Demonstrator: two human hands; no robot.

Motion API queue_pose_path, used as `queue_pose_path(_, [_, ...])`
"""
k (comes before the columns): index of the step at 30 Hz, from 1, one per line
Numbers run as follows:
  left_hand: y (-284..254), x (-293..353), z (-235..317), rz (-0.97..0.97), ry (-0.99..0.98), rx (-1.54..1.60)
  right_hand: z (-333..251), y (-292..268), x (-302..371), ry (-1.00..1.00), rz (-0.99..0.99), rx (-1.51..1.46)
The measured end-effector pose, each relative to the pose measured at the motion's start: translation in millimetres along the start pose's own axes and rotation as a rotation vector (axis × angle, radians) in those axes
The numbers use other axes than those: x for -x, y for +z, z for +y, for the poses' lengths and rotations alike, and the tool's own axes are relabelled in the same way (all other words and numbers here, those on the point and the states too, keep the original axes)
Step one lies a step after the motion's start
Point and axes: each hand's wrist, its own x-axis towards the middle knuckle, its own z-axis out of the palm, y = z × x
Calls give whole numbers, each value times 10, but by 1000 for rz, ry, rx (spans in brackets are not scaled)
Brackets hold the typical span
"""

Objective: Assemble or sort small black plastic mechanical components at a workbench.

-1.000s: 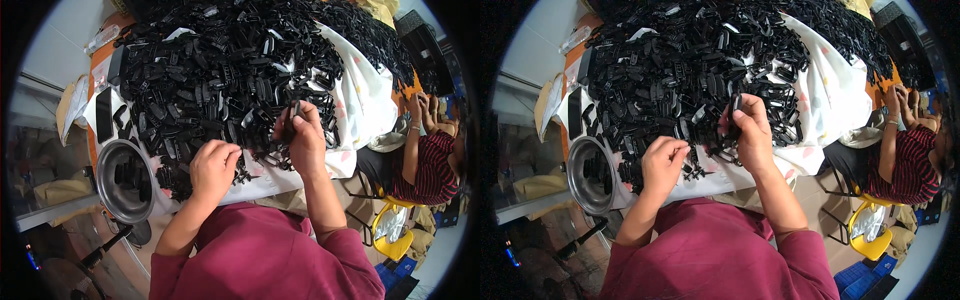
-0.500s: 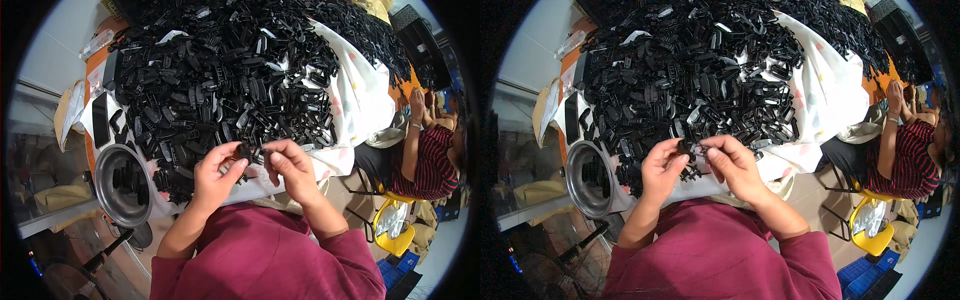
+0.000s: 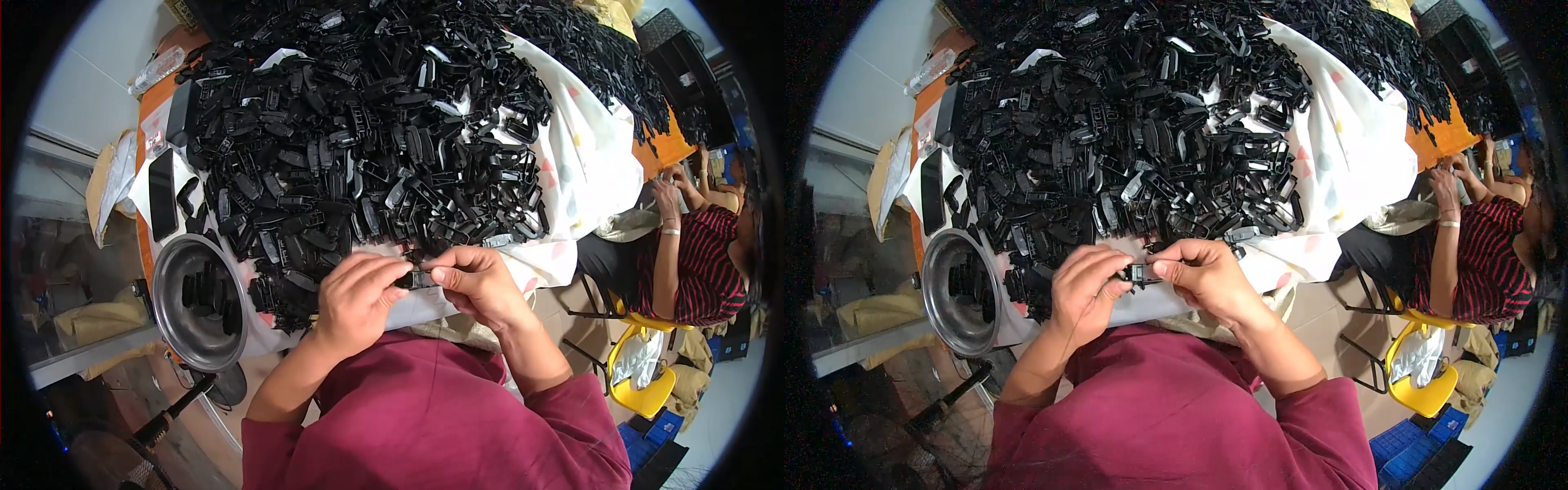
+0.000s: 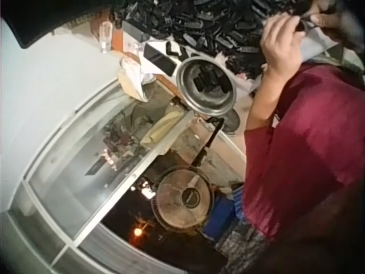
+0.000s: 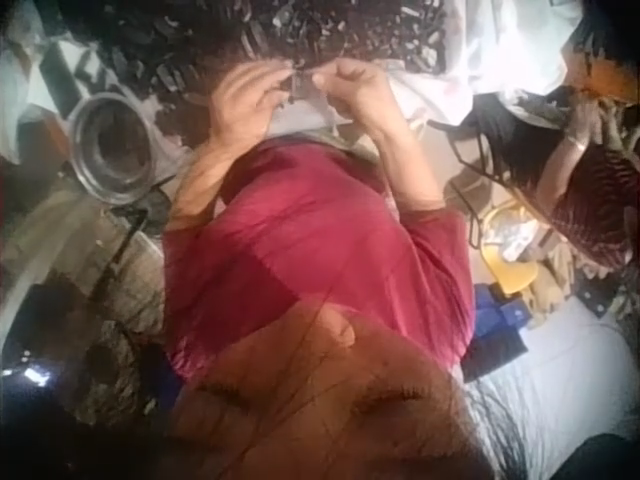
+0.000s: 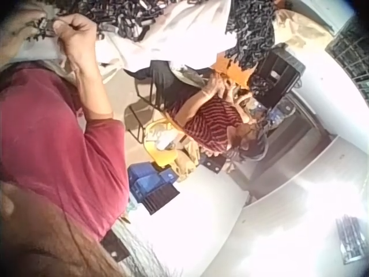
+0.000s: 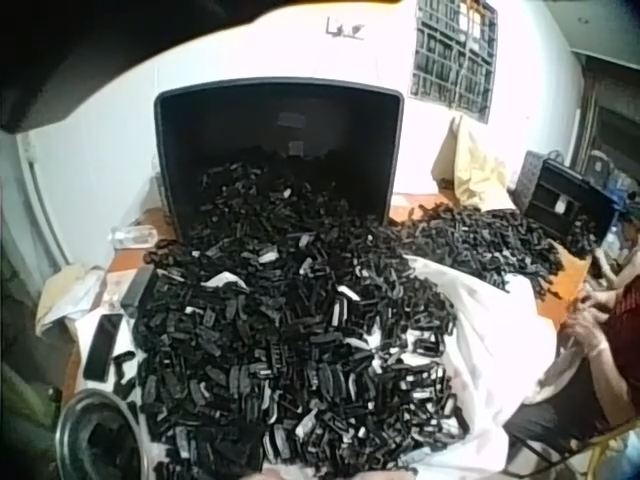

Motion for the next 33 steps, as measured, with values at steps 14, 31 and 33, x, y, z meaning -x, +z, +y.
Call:
queue_pose_path(14, [254, 360, 59, 251, -809, 1109, 626, 165, 33, -462, 128, 211])
queue_pose_path(31, [88, -335, -216, -28, -422, -722, 220, -11, -225, -743, 620, 1493])
queue_pose_path(33, [67, -303, -245, 27, -453, -617, 210, -71, -266, -820, 696, 1498])
